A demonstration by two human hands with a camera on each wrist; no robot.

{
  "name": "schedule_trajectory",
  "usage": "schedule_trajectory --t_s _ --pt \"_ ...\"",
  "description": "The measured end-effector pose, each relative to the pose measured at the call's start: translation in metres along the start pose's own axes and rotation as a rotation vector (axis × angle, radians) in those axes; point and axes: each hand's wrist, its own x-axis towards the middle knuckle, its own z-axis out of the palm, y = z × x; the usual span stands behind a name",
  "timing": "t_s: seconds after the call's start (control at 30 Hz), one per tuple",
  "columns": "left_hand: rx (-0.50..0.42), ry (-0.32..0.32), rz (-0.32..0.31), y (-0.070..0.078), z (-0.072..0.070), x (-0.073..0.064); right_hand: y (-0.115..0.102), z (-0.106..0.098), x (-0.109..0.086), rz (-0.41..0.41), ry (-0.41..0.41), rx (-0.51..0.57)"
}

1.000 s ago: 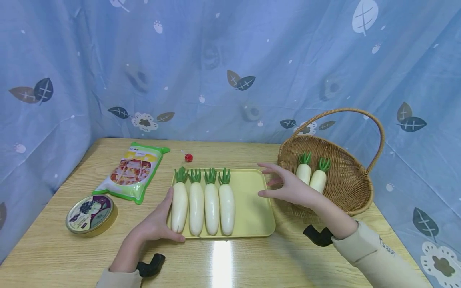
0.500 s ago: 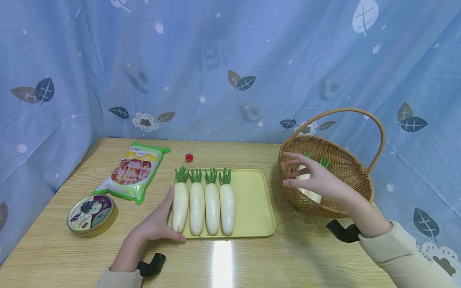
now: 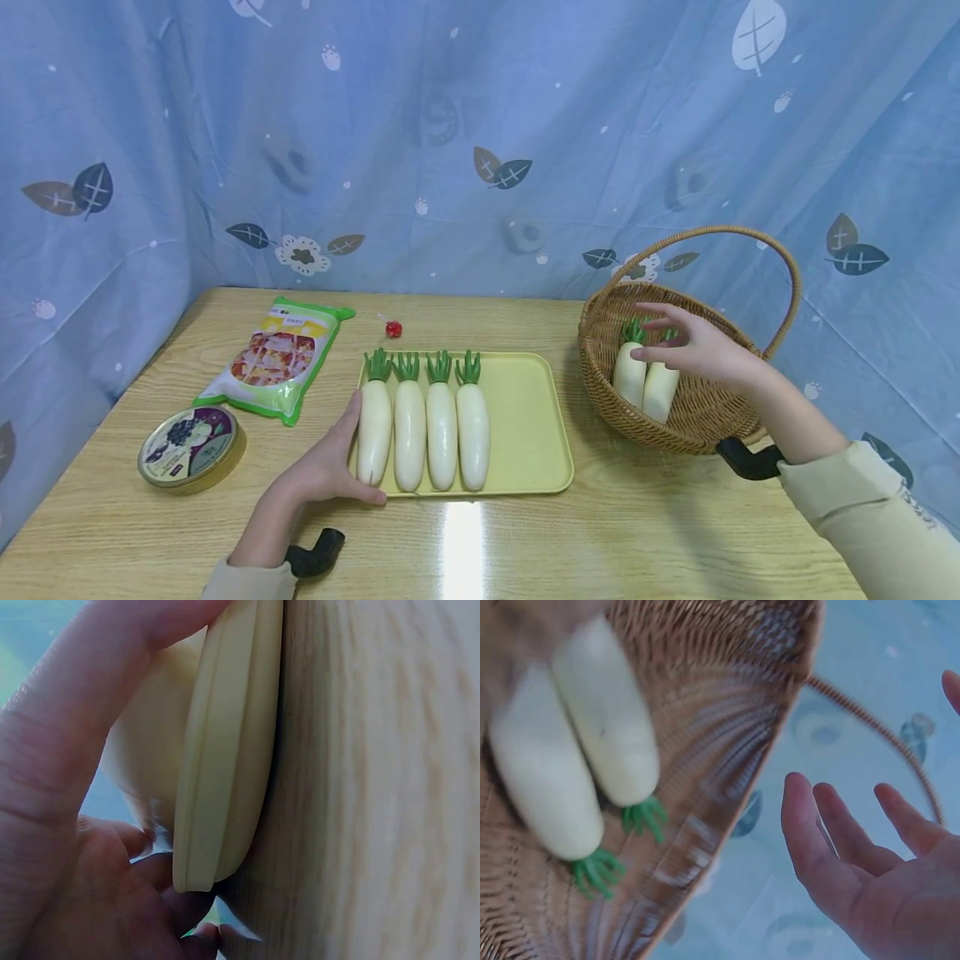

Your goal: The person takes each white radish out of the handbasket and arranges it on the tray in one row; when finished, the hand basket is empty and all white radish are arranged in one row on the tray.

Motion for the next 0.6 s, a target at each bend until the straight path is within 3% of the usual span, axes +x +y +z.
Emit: schedule_trajectory --t_s 0.37,0.6 --pt "0.008 -0.001 0.003 -0.003 0.001 0.002 0.027 -0.021 0.02 0.144 -0.05 0.024" --pt "0.011 0.005 0.003 -0.005 0.001 0.002 0.048 -0.032 0.03 0.241 -0.129 0.045"
